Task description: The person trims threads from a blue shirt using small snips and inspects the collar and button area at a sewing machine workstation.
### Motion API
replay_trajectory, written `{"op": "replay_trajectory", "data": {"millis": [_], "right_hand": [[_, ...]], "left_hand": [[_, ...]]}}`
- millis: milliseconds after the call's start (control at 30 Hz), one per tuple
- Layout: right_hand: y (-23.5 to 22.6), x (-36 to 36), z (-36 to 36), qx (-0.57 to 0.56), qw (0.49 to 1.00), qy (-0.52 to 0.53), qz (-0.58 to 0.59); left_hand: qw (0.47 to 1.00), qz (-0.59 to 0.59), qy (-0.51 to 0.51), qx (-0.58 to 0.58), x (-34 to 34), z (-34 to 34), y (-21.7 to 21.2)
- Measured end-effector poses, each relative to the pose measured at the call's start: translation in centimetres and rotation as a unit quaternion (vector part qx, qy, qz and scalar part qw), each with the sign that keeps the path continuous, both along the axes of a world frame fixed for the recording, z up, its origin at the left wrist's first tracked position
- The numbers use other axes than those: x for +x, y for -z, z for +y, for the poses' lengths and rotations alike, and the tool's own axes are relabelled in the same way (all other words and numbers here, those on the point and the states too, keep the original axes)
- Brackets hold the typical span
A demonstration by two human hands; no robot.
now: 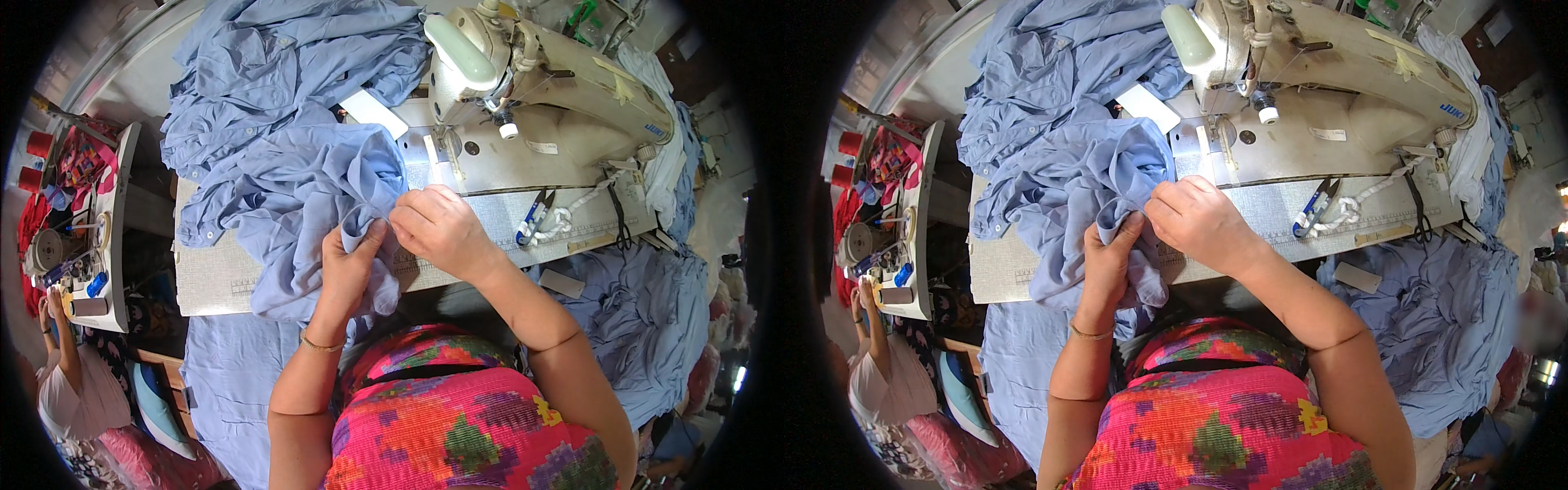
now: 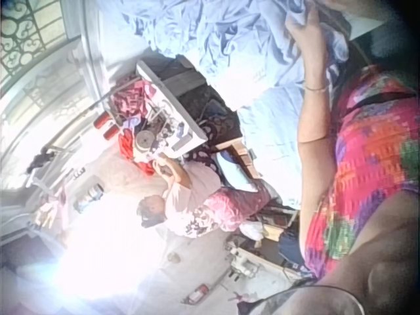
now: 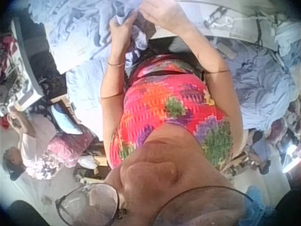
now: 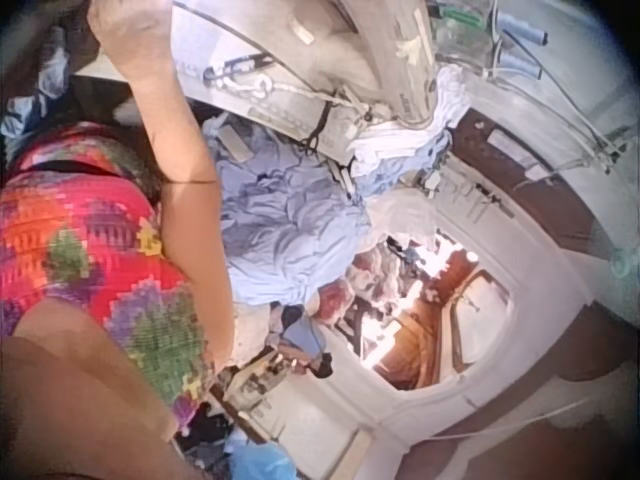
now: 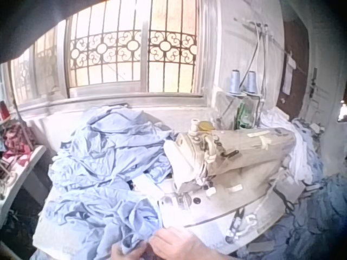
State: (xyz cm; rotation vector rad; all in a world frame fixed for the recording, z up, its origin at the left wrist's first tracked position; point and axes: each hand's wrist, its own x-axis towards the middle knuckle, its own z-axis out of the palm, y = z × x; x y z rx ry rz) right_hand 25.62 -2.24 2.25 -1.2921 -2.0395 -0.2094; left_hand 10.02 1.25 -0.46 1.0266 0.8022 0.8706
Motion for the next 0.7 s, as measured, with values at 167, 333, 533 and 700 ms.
{"op": "replay_trajectory", "data": {"millis": [167, 333, 533, 700], "right_hand": [[0.7, 1.1, -0.1, -0.024, 0.992, 0.099, 0.073], [1.4, 3.1, -0.1, -0.1, 0.963, 0.18, 0.172], [-0.6, 0.2, 0.3, -0.079, 0.976, 0.002, 0.202], [-1.1, -0.3, 1.0, -0.026, 0.992, -0.018, 0.123]], "left_hand": [[0.999, -0.022, -0.026, -0.001, -0.1, 0.1, 0.3], [0.997, -0.06, -0.024, -0.04, 0.0, 0.2, -0.1], [0.999, -0.048, -0.006, -0.019, -0.3, 0.3, 0.4], [0.999, -0.045, 0.021, -0.005, -0.4, 0.3, 0.4]]}}
